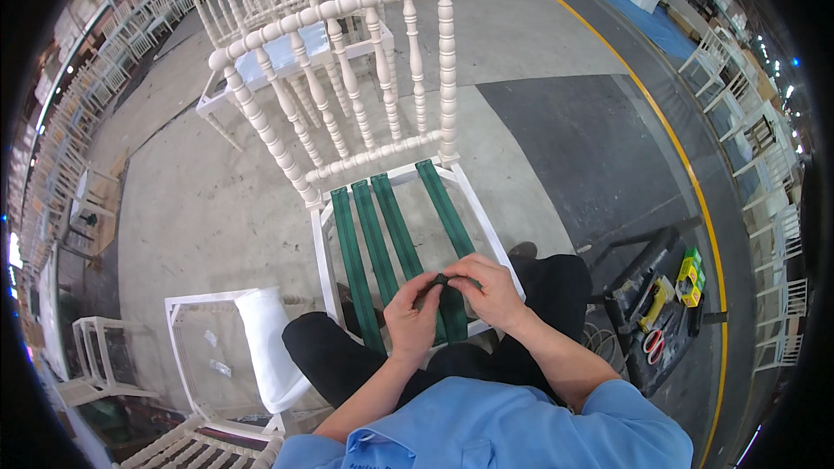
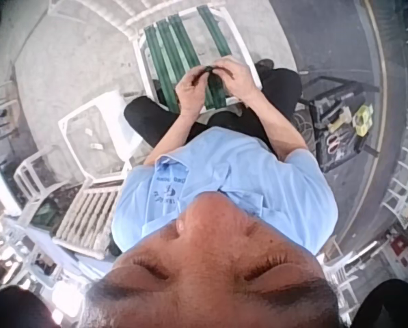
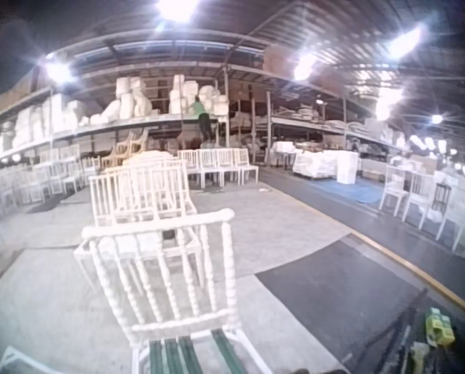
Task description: The person attaches green webbing strips to the seat frame of a white wooden chair. They position each strip, staple it with a handheld stapler, and trim excess with scissors, repeating the process for multiple strips.
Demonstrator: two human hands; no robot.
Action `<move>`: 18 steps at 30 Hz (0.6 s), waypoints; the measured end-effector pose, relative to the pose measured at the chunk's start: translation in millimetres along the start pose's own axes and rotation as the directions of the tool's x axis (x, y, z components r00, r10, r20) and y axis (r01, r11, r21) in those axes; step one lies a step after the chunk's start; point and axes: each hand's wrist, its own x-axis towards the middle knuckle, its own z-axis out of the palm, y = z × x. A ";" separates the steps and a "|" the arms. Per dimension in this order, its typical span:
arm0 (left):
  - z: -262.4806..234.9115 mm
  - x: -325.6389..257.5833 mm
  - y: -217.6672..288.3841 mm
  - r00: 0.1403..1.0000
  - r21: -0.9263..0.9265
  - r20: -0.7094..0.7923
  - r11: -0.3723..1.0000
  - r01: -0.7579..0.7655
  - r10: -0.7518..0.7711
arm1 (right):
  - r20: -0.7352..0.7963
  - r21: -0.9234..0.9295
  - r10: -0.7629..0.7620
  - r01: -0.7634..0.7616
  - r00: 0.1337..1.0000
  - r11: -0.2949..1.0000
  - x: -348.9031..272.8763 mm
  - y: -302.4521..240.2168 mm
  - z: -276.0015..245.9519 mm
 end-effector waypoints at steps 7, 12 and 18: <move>-9.4 54.8 -10.4 0.954 0.446 0.170 0.844 -0.298 0.247 | 0.004 -0.164 -0.006 0.007 1.000 0.986 34.6 25.6 8.2; -14.3 109.9 -43.7 0.948 0.484 0.258 0.824 -0.293 0.185 | 0.126 -0.234 0.030 0.000 0.992 0.972 81.3 72.1 18.0; -26.0 137.2 -88.4 0.977 0.560 0.170 0.803 -0.204 0.130 | 0.161 -0.328 0.207 -0.146 0.965 0.933 196.5 165.2 53.5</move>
